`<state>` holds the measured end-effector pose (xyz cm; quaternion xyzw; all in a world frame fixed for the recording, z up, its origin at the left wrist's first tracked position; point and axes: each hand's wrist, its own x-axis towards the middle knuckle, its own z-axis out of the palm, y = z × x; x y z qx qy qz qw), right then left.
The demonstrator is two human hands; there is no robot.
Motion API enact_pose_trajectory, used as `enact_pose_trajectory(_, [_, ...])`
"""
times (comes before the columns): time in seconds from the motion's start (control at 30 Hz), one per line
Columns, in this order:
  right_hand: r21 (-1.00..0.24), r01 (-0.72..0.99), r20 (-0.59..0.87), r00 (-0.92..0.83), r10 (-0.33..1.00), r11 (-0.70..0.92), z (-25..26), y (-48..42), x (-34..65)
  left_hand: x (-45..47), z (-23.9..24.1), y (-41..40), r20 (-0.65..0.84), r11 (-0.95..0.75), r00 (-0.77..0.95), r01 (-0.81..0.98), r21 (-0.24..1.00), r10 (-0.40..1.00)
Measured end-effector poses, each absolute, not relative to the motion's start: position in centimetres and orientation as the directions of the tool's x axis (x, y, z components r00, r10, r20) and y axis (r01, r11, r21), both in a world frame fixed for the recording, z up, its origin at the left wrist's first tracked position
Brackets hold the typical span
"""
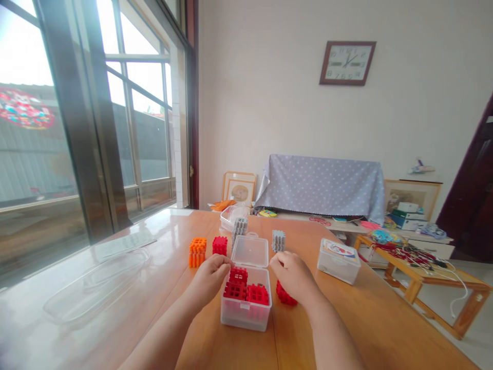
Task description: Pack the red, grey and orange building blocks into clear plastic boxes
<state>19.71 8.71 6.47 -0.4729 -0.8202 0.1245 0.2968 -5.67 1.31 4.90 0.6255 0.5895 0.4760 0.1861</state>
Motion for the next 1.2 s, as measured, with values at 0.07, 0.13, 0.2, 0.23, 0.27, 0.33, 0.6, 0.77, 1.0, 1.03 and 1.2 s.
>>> enact_pose_trajectory(0.07, [-0.534, 0.717, 0.321, -0.319, 0.892, 0.448, 5.1, 10.3, 21.2, -5.7, 4.9, 1.3, 0.387, -0.241, -0.164, 0.55, 0.8, 0.907])
enact_pose_trajectory(0.13, [-0.566, 0.741, 0.234, -0.276, 0.932, 0.361, 3.7, 11.5, 22.7, -5.7, 4.9, 1.3, 0.391, -0.24, -0.179, 0.543, 0.804, 0.903])
enact_pose_trajectory(0.2, [-0.563, 0.757, 0.164, -0.289, 0.943, 0.33, 2.7, 12.2, 23.9, -5.7, 5.0, 1.3, 0.39, -0.238, -0.19, 0.536, 0.81, 0.901])
enact_pose_trajectory(0.23, [-0.552, 0.768, 0.13, -0.307, 0.943, 0.325, 2.4, 12.2, 24.3, -5.7, 5.0, 1.3, 0.389, -0.238, -0.19, 0.534, 0.812, 0.901])
enact_pose_trajectory(0.27, [-0.536, 0.778, 0.092, -0.332, 0.939, 0.327, 2.3, 12.2, 24.7, -5.7, 5.1, 1.2, 0.388, -0.237, -0.189, 0.534, 0.812, 0.902])
enact_pose_trajectory(0.33, [-0.505, 0.794, 0.023, -0.378, 0.925, 0.338, 2.3, 11.8, 25.0, -5.7, 5.2, 1.1, 0.386, -0.237, -0.182, 0.538, 0.809, 0.904])
enact_pose_trajectory(0.6, [-0.479, 0.811, -0.106, -0.432, 0.896, 0.335, 2.9, 11.0, 24.5, -5.6, 5.2, 1.1, 0.371, -0.22, -0.188, 0.54, 0.812, 0.909])
enact_pose_trajectory(0.77, [-0.542, 0.774, -0.057, -0.423, 0.904, 0.328, 3.1, 10.8, 25.0, -5.7, 5.0, 1.2, 0.364, -0.215, -0.198, 0.527, 0.822, 0.91])
enact_pose_trajectory(1.0, [-0.751, 0.535, 0.22, -0.349, 0.911, 0.387, 6.2, 9.0, 23.1, -5.5, 5.6, 1.0, 0.353, -0.224, -0.232, 0.445, 0.867, 0.906])
enact_pose_trajectory(1.03, [-0.733, 0.533, 0.277, -0.333, 0.901, 0.422, 6.9, 8.4, 22.2, -5.3, 5.8, 0.8, 0.357, -0.244, -0.218, 0.417, 0.876, 0.908])
enact_pose_trajectory(1.2, [-0.58, 0.542, 0.486, -0.369, 0.792, 0.608, 8.6, 5.2, 17.3, -4.2, 6.6, -0.2, 0.337, -0.315, -0.108, 0.184, 0.931, 0.935])
